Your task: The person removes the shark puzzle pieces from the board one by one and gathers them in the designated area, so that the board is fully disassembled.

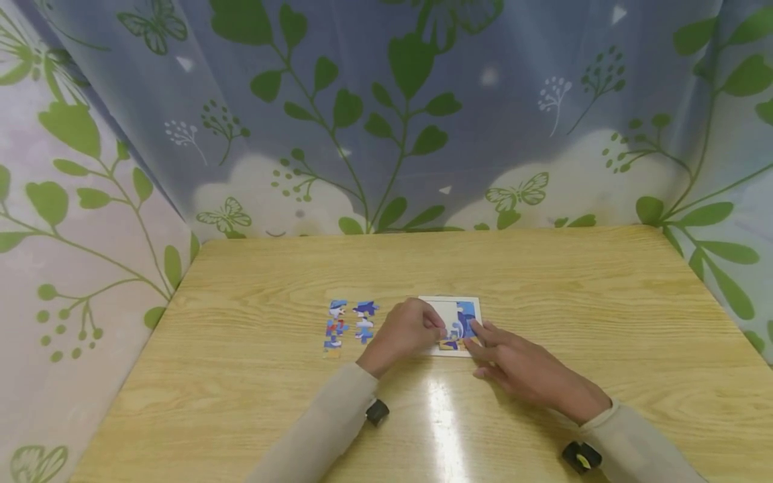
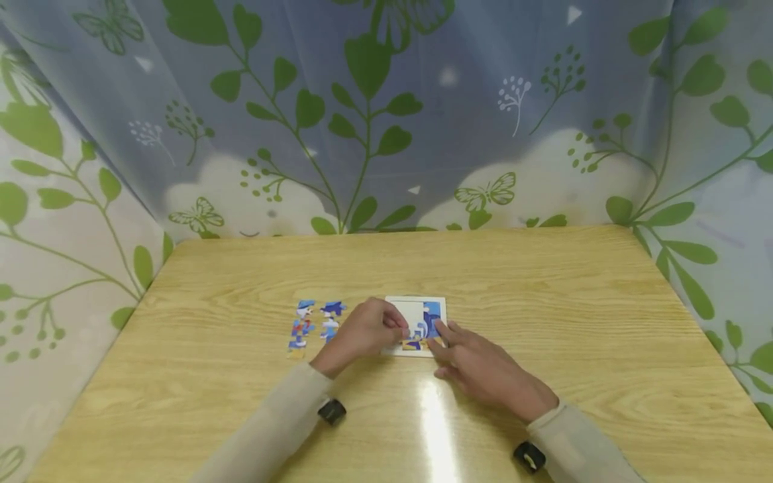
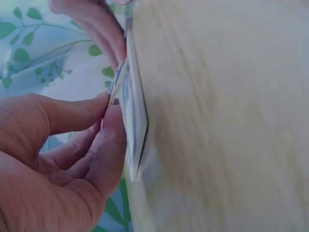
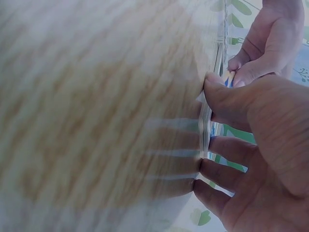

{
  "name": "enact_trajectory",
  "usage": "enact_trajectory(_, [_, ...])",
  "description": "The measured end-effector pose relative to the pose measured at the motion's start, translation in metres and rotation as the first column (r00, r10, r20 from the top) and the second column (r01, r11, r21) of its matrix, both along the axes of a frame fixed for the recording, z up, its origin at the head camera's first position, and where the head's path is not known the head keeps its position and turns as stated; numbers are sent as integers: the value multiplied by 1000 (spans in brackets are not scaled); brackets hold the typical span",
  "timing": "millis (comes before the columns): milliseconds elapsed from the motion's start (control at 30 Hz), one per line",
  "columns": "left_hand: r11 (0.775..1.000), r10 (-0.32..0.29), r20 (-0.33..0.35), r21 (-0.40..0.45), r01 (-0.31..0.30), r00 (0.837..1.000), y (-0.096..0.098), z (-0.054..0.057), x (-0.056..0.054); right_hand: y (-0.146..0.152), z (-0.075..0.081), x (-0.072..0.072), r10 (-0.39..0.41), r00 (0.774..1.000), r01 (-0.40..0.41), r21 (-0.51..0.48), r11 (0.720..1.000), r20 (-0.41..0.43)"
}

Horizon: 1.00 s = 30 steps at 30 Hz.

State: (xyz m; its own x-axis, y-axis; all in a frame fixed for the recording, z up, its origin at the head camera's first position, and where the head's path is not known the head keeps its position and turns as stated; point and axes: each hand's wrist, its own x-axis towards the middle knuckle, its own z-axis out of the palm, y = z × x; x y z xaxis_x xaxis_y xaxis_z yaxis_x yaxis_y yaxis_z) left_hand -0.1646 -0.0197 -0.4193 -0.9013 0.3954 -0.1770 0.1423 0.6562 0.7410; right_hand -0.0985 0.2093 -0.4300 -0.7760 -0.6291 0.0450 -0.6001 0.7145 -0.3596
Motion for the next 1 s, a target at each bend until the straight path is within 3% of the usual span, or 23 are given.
enact_trajectory(300, [999, 18, 26, 43, -19, 999, -21, 6, 1, 0, 1, 1, -8, 1000, 8, -2, 1000, 12])
enact_trajectory(567, [998, 54, 42, 31, -55, 998, -46, 8, 2, 0, 0, 1, -8, 999, 8, -14, 1000, 31])
enact_trajectory(1000, [995, 92, -30, -28, -93, 995, -90, 6, 8, 0, -1, 1, 11, 1000, -11, -7, 1000, -1])
